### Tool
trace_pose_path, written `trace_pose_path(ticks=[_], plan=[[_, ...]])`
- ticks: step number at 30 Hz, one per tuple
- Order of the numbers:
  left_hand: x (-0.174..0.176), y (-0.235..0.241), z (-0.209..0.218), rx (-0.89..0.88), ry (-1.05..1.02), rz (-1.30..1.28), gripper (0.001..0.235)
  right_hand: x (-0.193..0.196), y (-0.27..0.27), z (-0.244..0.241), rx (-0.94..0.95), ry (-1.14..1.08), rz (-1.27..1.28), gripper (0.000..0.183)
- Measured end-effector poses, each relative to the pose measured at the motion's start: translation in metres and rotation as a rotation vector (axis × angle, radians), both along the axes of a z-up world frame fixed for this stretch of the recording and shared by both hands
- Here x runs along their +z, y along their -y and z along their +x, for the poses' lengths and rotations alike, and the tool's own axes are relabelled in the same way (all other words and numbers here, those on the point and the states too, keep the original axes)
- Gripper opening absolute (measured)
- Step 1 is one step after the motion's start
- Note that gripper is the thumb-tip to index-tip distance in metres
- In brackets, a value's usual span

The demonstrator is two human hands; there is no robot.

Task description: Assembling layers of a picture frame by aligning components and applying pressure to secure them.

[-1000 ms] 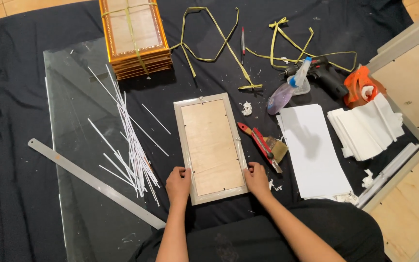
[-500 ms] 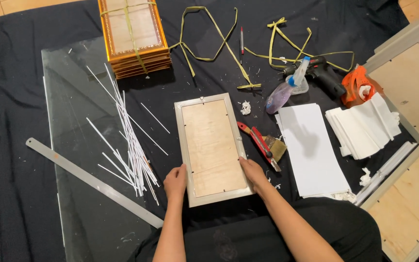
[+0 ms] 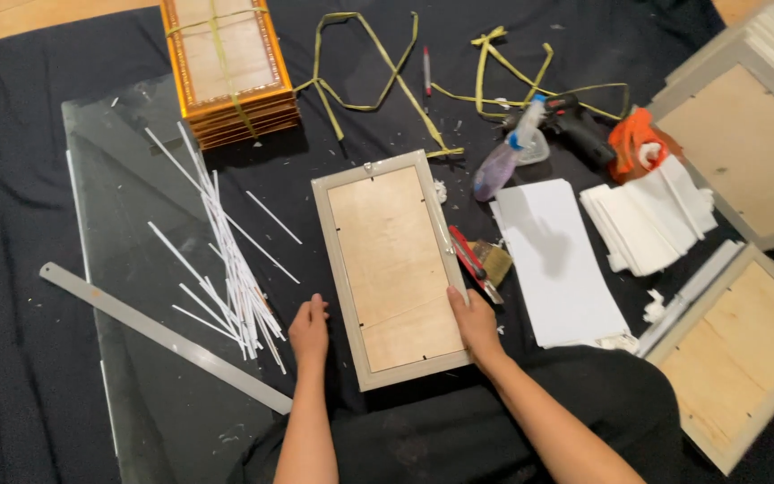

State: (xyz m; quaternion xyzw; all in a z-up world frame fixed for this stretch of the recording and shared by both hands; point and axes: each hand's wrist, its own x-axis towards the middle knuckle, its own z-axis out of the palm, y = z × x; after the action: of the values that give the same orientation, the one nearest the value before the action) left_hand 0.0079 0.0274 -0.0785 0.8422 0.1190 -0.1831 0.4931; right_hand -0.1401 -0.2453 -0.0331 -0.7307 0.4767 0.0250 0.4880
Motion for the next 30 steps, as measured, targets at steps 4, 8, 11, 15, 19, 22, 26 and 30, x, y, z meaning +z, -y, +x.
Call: trace_pose_path(ticks=[4,8,11,15,19,22,26,30], plan=[[-0.007,-0.006,-0.017,-0.063,0.04,0.118,0.038,0.099,0.003,-0.022,-0.111,0.085,0.028,0.058],[-0.019,-0.011,-0.035,-0.237,0.117,0.275,0.035,0.093,0.048,-0.093,-0.345,0.111,0.121,0.058],[-0.026,-0.014,-0.045,-0.332,0.111,0.367,0.034,0.139,0.069,-0.135,-0.474,0.22,0.111,0.043],[-0.037,-0.017,-0.056,-0.437,0.091,0.521,0.033,0.177,0.107,-0.194,-0.584,0.255,0.086,0.057],[-0.002,0.004,-0.082,-0.501,0.047,0.57,0.033,0.1,0.2,-0.293,-0.684,0.274,-0.101,0.058],[0.005,0.025,-0.107,-0.592,-0.037,0.691,0.058,0.077,0.239,-0.34,-0.799,0.297,-0.217,0.054],[0.011,0.042,-0.126,-0.741,-0.07,0.731,0.083,0.041,0.273,-0.384,-0.971,0.248,-0.251,0.057],[0.029,0.04,-0.126,-0.743,-0.089,0.619,0.082,0.039,0.27,-0.401,-1.075,0.144,-0.257,0.061]])
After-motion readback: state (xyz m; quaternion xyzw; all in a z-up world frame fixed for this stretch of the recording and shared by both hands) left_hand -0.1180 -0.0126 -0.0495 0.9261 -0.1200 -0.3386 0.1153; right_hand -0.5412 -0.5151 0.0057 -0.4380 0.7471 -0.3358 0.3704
